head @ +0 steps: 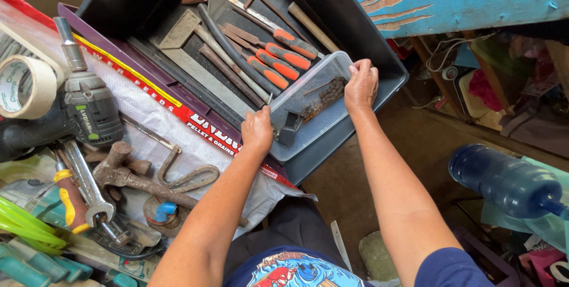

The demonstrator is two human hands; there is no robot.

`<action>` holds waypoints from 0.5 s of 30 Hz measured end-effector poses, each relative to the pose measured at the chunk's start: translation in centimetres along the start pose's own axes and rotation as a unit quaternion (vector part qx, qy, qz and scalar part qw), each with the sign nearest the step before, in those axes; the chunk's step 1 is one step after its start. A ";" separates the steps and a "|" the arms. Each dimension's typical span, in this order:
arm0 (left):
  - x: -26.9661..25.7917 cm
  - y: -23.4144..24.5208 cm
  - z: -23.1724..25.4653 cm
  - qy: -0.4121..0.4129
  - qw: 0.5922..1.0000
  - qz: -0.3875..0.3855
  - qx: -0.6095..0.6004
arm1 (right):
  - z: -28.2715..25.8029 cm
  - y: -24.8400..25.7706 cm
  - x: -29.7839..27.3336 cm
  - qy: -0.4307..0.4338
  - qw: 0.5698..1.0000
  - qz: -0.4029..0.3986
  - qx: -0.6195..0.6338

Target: The person empties a black toolbox tray onto a cloth-covered workbench and sorts the tools. They pick up screwdrivers, files, a hammer, a drill and other hand tools one at a time, group similar items together, and arrange them in a pile on the bench while small parts go into a white plastic tray.

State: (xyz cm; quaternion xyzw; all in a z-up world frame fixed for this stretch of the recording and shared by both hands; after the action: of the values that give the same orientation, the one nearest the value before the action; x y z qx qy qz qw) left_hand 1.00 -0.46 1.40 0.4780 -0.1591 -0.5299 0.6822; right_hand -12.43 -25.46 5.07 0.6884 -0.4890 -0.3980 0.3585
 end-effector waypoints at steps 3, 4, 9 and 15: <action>0.2 1.0 0.0 -0.014 1.000 0.017 0.006 | 0.4 -0.4 0.4 -0.012 1.000 0.006 0.005; 0.3 1.3 0.0 -0.025 0.999 0.021 0.005 | 0.6 -0.5 0.5 -0.010 1.000 0.009 0.004; 0.7 2.6 0.2 -0.044 0.999 0.008 0.002 | 1.3 -1.4 1.4 0.034 0.999 0.011 -0.018; 0.5 4.4 0.3 -0.076 0.993 0.088 0.002 | 1.5 -1.4 1.2 0.005 0.999 0.023 -0.022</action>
State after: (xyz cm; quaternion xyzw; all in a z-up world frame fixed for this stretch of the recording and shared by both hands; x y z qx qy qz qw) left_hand 3.51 -1.09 5.02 0.4217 -0.2534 -0.5023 0.7111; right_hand -12.97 -26.40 2.95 0.6706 -0.4942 -0.3969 0.3855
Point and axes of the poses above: each hand's wrist, its own x-axis towards the middle knuckle, its own y-axis out of the back of the hand, z = x × y, the point moved 1 cm from there along x, towards the middle knuckle, and after that the axes turned 15 degrees about -y, right-handed, at the moved point
